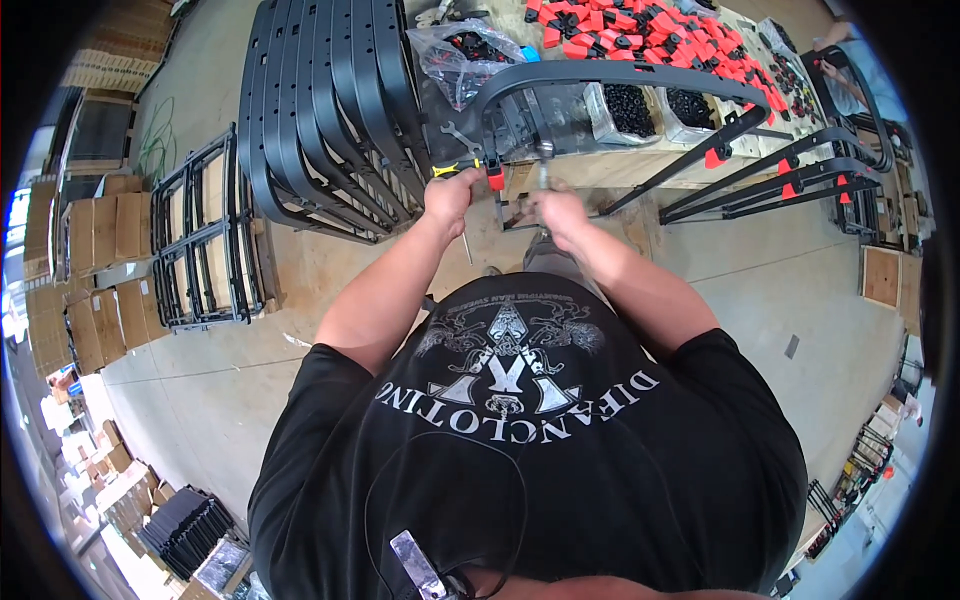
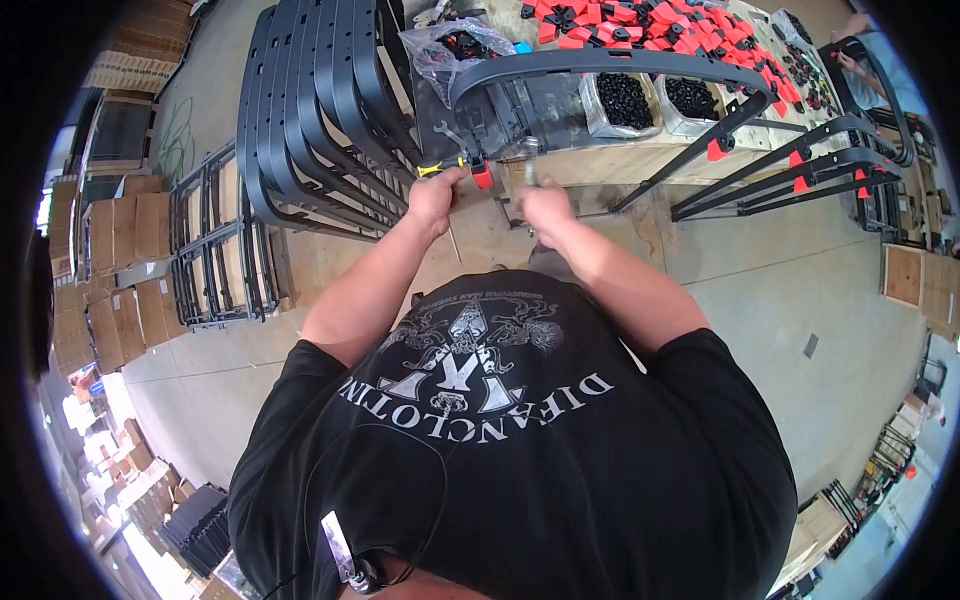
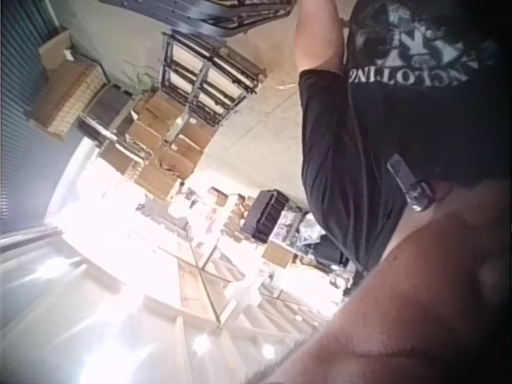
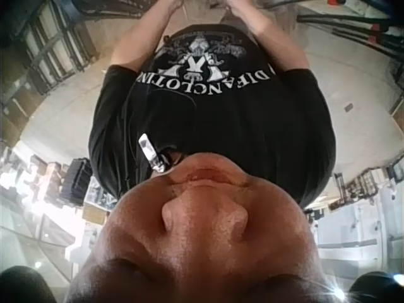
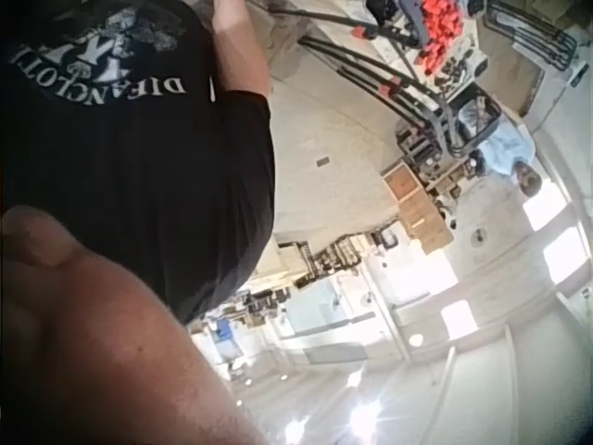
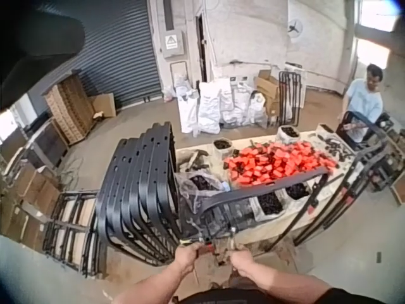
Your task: Attaching red end caps and securing components on black metal frames using a hand tool.
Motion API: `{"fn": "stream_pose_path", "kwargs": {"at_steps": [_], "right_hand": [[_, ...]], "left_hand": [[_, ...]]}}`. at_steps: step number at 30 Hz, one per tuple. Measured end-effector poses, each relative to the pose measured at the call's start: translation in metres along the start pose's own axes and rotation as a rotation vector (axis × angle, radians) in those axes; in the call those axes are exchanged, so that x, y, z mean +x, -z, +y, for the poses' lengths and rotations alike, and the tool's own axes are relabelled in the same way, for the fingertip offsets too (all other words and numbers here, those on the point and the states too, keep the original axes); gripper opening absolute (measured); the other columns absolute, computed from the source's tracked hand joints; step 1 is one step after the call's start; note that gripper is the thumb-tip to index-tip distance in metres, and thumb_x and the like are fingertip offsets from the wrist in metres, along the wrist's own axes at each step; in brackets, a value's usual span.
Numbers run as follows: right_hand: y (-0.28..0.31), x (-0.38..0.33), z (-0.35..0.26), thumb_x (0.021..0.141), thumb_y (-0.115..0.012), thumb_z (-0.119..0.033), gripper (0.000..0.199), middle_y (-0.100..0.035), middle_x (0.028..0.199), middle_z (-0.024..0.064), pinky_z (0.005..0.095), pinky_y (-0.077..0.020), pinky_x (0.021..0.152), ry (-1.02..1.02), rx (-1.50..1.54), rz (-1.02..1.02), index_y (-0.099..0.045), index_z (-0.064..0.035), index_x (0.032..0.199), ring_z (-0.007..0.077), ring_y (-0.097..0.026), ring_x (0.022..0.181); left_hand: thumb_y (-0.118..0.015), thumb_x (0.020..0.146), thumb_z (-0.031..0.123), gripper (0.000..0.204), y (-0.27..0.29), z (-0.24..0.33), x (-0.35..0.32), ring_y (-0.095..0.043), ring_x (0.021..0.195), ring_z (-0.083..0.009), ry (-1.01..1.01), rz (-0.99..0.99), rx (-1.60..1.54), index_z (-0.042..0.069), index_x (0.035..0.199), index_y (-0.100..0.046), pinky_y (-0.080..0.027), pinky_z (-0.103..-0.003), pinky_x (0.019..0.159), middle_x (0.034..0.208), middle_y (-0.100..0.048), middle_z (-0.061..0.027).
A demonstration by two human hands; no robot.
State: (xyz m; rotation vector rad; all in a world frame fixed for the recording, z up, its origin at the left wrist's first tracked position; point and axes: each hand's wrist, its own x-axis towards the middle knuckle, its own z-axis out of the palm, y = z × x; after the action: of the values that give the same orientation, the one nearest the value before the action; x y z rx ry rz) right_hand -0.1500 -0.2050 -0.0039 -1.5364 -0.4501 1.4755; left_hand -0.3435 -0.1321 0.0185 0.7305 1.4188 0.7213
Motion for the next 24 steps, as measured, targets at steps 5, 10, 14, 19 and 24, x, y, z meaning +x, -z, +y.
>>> {"fn": "stream_pose_path", "kwargs": {"at_steps": [5, 10, 14, 19, 24], "right_hand": [[0.057, -0.036, -0.014, 0.091, -0.058, 0.0, 0.014, -0.06, 0.08, 0.0065, 0.0336, -0.0491, 0.056, -0.098, 0.084, 0.085, -0.053, -0.0023, 0.104, 0.0182, -0.06, 0.064], [0.141, -0.067, 0.023, 0.092, -0.059, -0.003, 0.008, -0.059, 0.079, 0.0071, 0.0347, -0.0509, 0.058, -0.129, 0.015, 0.159, -0.054, -0.0012, 0.099, 0.0203, -0.06, 0.065], [0.167, -0.09, 0.028, 0.087, -0.06, -0.003, 0.014, -0.06, 0.078, 0.0087, 0.0341, -0.0486, 0.055, -0.172, -0.034, 0.307, -0.06, 0.0012, 0.1, 0.02, -0.059, 0.063], [0.191, -0.089, 0.001, 0.086, -0.062, -0.007, 0.023, -0.063, 0.081, 0.0082, 0.0318, -0.0476, 0.056, -0.135, -0.179, 0.224, -0.062, 0.0012, 0.107, 0.0182, -0.059, 0.064], [0.186, -0.063, -0.051, 0.093, -0.068, -0.029, 0.041, -0.065, 0.088, 0.0052, 0.0291, -0.0465, 0.06, 0.123, -0.307, 0.003, -0.062, -0.0018, 0.123, 0.013, -0.059, 0.07]], "left_hand": [[-0.085, 0.081, 0.013, 0.018, 0.0, 0.004, -0.004, -0.056, 0.063, -0.0126, 0.05, -0.02, -0.198, 0.004, 0.088, -0.071, -0.046, -0.032, 0.057, 0.081, -0.066, -0.0027], [-0.088, 0.079, 0.012, 0.026, 0.001, -0.001, 0.003, -0.056, 0.067, -0.0133, 0.087, -0.037, -0.224, 0.01, 0.094, -0.068, -0.055, -0.034, 0.064, 0.081, -0.061, 0.0011], [-0.087, 0.08, 0.013, 0.028, 0.034, -0.014, 0.03, -0.055, 0.065, -0.0138, 0.179, 0.097, -0.279, 0.008, 0.098, -0.066, -0.056, -0.035, 0.059, 0.081, -0.058, 0.0005], [-0.066, 0.093, 0.015, 0.023, 0.048, -0.028, -0.018, -0.06, 0.061, -0.0163, -0.06, -0.137, 0.318, -0.006, 0.1, -0.065, -0.053, -0.033, 0.057, 0.079, -0.064, -0.0088], [-0.057, 0.101, 0.013, 0.022, -0.06, 0.029, -0.09, -0.062, 0.062, -0.0144, -0.234, -0.474, 0.378, -0.007, 0.104, -0.063, -0.053, -0.031, 0.058, 0.076, -0.063, -0.0062]]}}
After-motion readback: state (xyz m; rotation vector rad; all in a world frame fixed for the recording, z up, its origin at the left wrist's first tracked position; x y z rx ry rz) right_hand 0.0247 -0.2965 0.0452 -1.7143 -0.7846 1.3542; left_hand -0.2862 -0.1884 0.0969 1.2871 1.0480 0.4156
